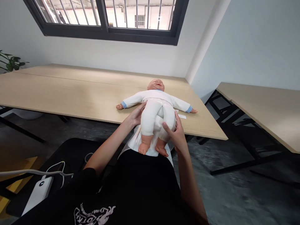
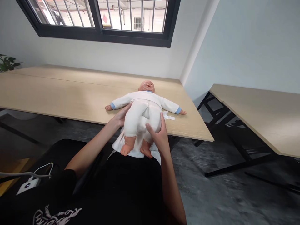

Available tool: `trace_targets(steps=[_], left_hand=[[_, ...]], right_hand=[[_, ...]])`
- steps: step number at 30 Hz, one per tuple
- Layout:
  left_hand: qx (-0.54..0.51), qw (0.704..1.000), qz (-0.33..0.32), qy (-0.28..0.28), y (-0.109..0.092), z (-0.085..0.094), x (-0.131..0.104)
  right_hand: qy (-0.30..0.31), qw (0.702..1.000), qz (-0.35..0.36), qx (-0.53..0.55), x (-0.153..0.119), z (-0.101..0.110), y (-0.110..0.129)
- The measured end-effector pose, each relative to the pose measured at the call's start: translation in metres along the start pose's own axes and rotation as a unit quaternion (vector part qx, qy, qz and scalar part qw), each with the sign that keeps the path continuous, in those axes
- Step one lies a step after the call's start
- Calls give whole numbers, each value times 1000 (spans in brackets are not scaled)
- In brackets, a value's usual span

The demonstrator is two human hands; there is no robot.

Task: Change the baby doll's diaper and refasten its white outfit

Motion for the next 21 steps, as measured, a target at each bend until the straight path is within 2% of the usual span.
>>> trace_targets(steps=[6,14,18,21], left_hand=[[-24,999,-19,21,2,-8,4],[-1,997,-80,4,-2,13,23],[54,995,-55,58,6,8,28],[101,993,-9,63,9,10,24]], right_hand=[[-12,998,37,-53,4,1,8],[-22,990,31,-137,3,-3,7],[-12,985,30,-168,5,-5,4],[-3,983,41,-181,7,-5,3]])
Point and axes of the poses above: each hand's wrist, its own x-axis towards the middle knuckle, its own z-axis out of the back of the hand, y = z × x, the point moved 9 cm from there along x, towards the middle knuckle, and after that the axes turned 4 degrees about y, right-handed, at the moved point
